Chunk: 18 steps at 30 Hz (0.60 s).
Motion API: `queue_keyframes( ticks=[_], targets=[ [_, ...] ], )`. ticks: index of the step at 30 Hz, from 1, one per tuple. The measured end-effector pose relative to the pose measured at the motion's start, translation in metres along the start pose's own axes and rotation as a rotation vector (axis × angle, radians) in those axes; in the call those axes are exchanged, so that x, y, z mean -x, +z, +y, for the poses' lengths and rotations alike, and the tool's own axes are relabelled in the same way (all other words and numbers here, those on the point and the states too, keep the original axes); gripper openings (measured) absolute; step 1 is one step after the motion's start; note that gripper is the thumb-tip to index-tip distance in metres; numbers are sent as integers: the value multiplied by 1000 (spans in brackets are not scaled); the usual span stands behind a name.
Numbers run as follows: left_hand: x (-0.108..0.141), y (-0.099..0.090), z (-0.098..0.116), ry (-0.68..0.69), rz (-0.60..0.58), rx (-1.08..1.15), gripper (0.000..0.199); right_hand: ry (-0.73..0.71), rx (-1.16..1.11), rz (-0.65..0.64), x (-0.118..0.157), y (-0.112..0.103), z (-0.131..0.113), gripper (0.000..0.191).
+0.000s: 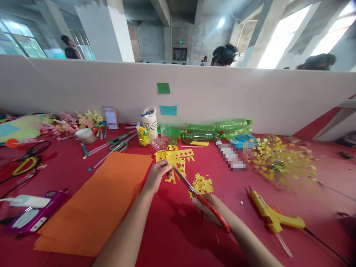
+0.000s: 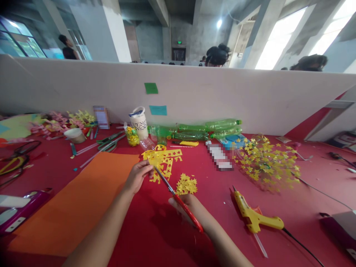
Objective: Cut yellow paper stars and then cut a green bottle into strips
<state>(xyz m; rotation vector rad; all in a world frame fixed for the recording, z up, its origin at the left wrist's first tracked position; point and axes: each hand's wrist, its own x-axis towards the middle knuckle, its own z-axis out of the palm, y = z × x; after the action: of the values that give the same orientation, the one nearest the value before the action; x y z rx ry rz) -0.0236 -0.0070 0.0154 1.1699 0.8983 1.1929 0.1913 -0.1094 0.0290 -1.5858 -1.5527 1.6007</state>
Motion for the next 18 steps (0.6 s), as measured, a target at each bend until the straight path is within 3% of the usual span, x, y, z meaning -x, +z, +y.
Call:
queue_keyframes(
  ticks=[18],
  targets=[
    [3, 10, -8, -18, -18, 6, 23, -58, -83, -21, -1, 2, 4, 53]
  ],
)
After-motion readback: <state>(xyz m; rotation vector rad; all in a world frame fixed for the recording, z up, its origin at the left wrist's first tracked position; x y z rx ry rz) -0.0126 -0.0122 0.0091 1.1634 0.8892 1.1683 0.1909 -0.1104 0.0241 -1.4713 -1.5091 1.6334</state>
